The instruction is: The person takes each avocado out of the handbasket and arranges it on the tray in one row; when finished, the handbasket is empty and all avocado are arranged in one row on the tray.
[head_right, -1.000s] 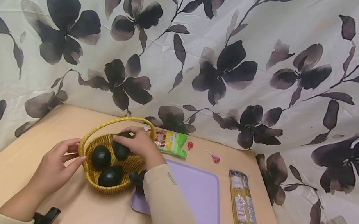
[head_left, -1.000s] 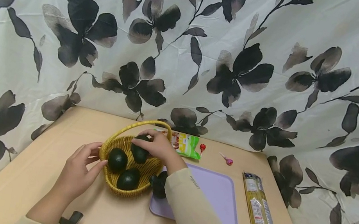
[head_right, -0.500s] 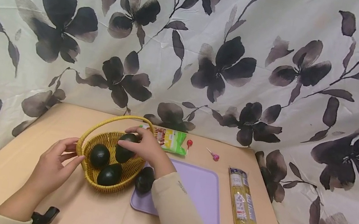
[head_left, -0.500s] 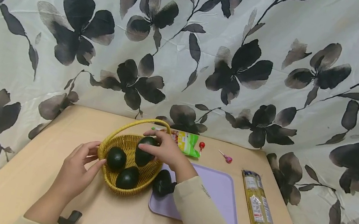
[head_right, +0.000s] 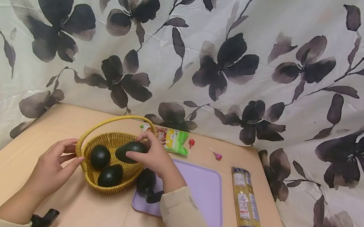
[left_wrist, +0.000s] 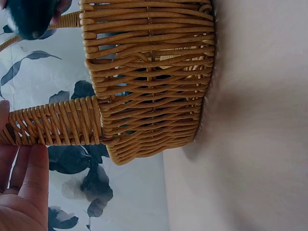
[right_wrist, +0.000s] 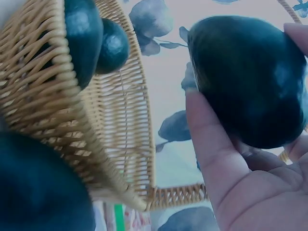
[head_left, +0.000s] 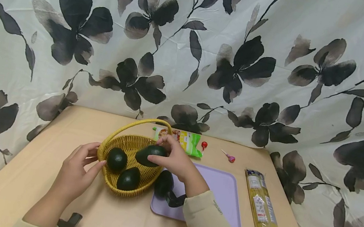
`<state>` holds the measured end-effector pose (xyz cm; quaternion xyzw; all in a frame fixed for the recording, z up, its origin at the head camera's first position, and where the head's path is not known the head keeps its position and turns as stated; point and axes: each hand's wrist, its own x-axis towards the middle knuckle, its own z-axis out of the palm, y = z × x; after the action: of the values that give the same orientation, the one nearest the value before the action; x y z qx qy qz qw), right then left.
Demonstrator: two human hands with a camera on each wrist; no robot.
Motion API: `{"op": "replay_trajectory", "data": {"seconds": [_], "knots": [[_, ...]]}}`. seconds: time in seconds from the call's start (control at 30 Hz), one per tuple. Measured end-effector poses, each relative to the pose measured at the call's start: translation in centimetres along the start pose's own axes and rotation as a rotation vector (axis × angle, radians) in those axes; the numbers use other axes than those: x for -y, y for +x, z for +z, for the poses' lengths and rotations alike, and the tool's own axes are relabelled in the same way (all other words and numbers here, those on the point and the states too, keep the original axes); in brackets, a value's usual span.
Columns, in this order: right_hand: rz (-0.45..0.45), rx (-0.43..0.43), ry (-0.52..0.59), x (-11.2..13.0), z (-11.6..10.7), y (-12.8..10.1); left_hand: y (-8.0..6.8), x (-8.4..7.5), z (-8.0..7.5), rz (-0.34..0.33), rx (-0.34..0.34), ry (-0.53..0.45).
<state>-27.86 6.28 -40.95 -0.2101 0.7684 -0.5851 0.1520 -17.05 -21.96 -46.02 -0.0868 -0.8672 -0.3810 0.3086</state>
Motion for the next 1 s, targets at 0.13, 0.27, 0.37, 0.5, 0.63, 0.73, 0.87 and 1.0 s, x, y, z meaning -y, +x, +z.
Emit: {"op": "replay_trajectory", "data": {"seconds": [0.13, 0.27, 0.37, 0.5, 0.63, 0.73, 0.87, 1.0], "knots": [[0.013, -0.017, 0.016, -0.7, -0.8, -0.7, 0.1, 0.0, 0.1, 0.012, -0.003, 0.000], [0.012, -0.054, -0.024, -1.6, -1.6, -1.4, 0.2, 0.1, 0.1, 0.010, -0.002, 0.001], [0.029, -0.091, -0.044, -2.1, -2.2, -1.8, 0.2, 0.1, 0.0, 0.007, -0.004, -0.006], [0.068, -0.142, -0.018, -2.6, -2.7, -2.3, 0.3, 0.1, 0.0, 0.014, -0.008, -0.010], [0.080, -0.169, -0.005, -3.2, -3.1, -2.5, 0.4, 0.0, 0.0, 0.020, -0.009, -0.009], [0.070, -0.161, -0.005, -3.8, -3.4, -2.7, 0.4, 0.0, 0.0, 0.018, -0.010, -0.012], [0.053, -0.149, -0.010, -4.5, -3.5, -3.1, 0.4, 0.0, 0.0, 0.018, -0.010, -0.018], [0.051, -0.171, -0.029, -5.2, -3.6, -3.4, 0.3, -0.1, -0.2, 0.022, -0.017, -0.014]]}}
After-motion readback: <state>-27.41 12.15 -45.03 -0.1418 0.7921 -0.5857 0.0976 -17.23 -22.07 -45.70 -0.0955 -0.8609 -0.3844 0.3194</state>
